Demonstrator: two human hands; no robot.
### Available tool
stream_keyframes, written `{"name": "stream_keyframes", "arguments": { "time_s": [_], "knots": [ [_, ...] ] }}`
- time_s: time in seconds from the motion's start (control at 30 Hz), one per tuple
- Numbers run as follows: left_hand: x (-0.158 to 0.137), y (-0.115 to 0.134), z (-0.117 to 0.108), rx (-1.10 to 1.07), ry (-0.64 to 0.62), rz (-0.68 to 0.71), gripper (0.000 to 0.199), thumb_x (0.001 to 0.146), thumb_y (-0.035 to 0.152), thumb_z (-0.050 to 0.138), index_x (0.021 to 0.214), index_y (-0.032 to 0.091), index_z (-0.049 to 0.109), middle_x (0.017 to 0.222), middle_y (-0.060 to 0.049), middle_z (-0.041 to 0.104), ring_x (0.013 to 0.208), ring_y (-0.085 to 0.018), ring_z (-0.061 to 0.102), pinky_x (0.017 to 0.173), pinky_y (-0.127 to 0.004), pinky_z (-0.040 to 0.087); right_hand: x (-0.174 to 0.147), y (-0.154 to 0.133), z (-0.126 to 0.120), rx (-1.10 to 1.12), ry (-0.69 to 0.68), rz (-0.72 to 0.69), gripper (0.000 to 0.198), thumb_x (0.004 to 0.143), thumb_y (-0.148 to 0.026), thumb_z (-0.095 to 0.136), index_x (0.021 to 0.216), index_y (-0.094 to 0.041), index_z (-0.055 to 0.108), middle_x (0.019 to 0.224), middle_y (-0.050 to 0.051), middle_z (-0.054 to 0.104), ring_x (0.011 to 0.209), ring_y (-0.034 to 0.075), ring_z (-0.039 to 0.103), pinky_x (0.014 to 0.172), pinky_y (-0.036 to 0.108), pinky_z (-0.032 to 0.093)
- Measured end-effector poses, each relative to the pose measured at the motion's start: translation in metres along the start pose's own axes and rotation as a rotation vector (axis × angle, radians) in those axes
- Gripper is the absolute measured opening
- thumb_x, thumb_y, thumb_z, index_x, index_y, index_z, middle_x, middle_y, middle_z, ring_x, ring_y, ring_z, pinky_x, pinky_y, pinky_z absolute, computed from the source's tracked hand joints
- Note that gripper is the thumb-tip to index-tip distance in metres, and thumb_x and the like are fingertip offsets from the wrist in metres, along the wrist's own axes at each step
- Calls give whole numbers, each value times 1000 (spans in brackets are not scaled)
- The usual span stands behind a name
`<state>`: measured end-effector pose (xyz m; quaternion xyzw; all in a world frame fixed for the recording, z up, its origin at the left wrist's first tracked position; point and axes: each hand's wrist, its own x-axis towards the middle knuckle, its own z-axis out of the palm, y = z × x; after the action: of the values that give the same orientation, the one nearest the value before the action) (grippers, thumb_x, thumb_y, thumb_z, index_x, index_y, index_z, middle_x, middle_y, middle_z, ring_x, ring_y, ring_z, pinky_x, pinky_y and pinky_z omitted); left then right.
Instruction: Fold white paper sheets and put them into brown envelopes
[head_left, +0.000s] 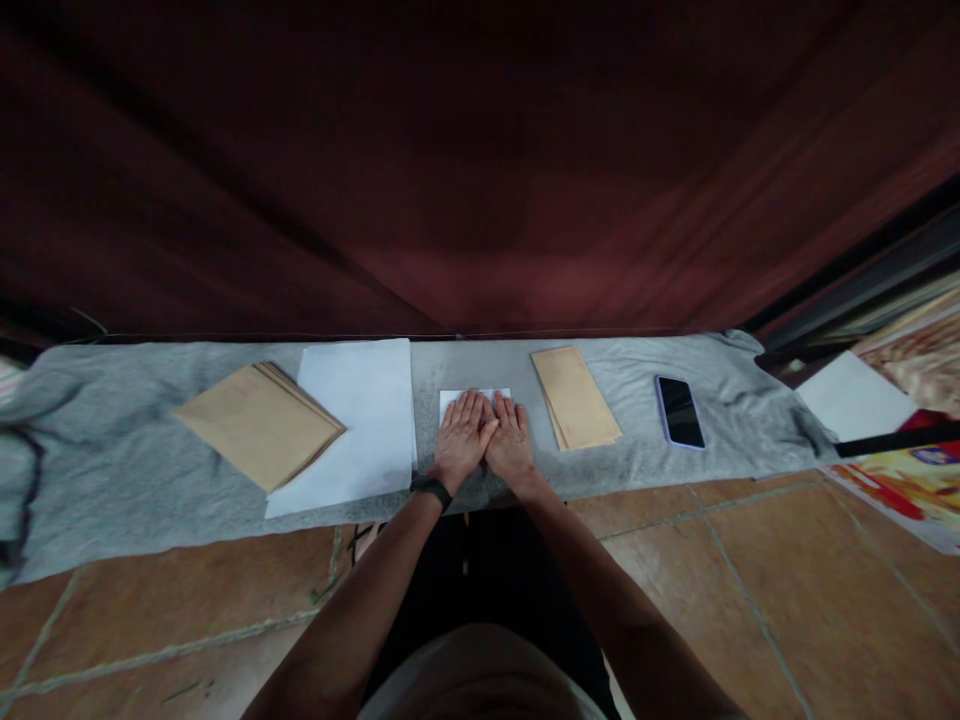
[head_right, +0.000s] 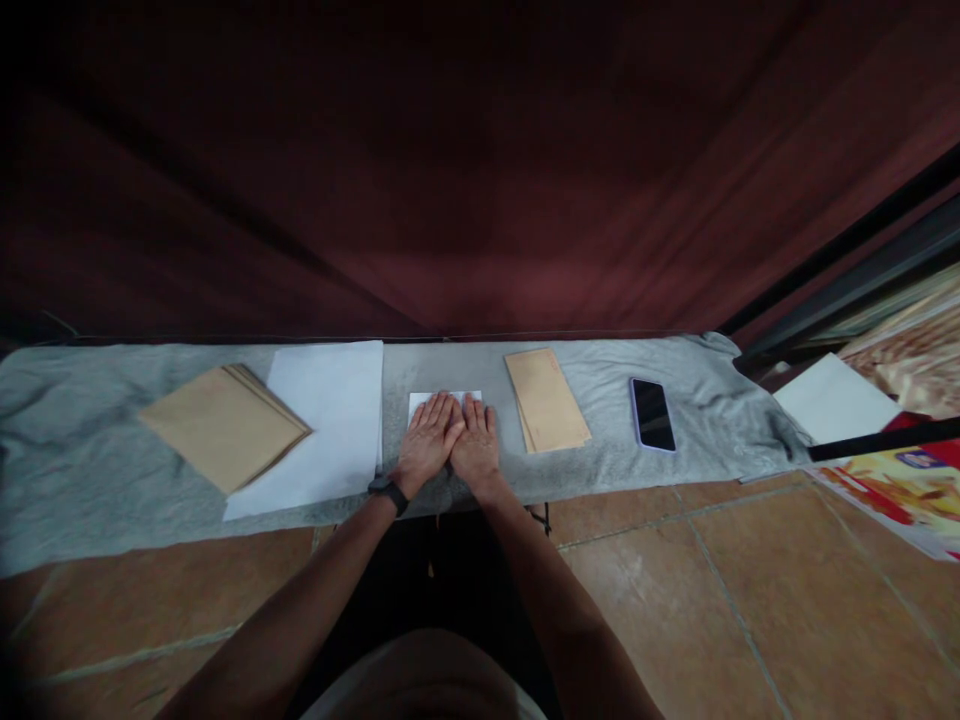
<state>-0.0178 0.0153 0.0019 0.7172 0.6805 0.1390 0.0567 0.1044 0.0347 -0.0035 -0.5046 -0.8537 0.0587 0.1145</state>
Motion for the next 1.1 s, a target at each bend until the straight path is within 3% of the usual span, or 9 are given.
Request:
{"name": "stream_keyframes", "arguments": {
  "time_s": [0.27,0.5,0.7,0.9,1.1],
  "knots": [
    [-7,-13,-4,36,4,68,62,103,46,32,156,13,34,164,-11,29,155,-23,17,127,-47,13,-1,0,0,10,25,2,56,103,-27,36,156,-11,34,162,17,32,150,31,28,121,52,20],
    [-9,-17,-5,68,2,101,60,102,42,34,156,14,34,164,-12,29,154,-25,19,126,-51,12,-1,22,3,19,91,29,56,105,-29,32,154,-4,34,160,18,34,148,29,33,121,48,23],
    [-9,-15,-6,103,0,102,60,102,41,33,156,13,33,164,-13,28,154,-26,20,126,-53,12,-2,35,2,32,96,25,55,105,-31,31,154,-6,36,160,16,37,147,28,34,121,48,24],
    [-9,-13,-6,127,-2,96,60,101,39,35,155,13,35,164,-14,29,154,-27,21,126,-53,13,4,26,-4,51,104,51,55,105,-30,32,153,-4,38,160,17,37,148,29,32,122,50,22],
    [-7,-12,-7,136,-28,101,59,99,31,36,154,10,35,163,-15,31,154,-27,21,126,-52,11,8,12,-5,65,20,-67,51,106,-31,29,151,-11,44,159,11,39,149,24,33,123,45,22]
  ]
}}
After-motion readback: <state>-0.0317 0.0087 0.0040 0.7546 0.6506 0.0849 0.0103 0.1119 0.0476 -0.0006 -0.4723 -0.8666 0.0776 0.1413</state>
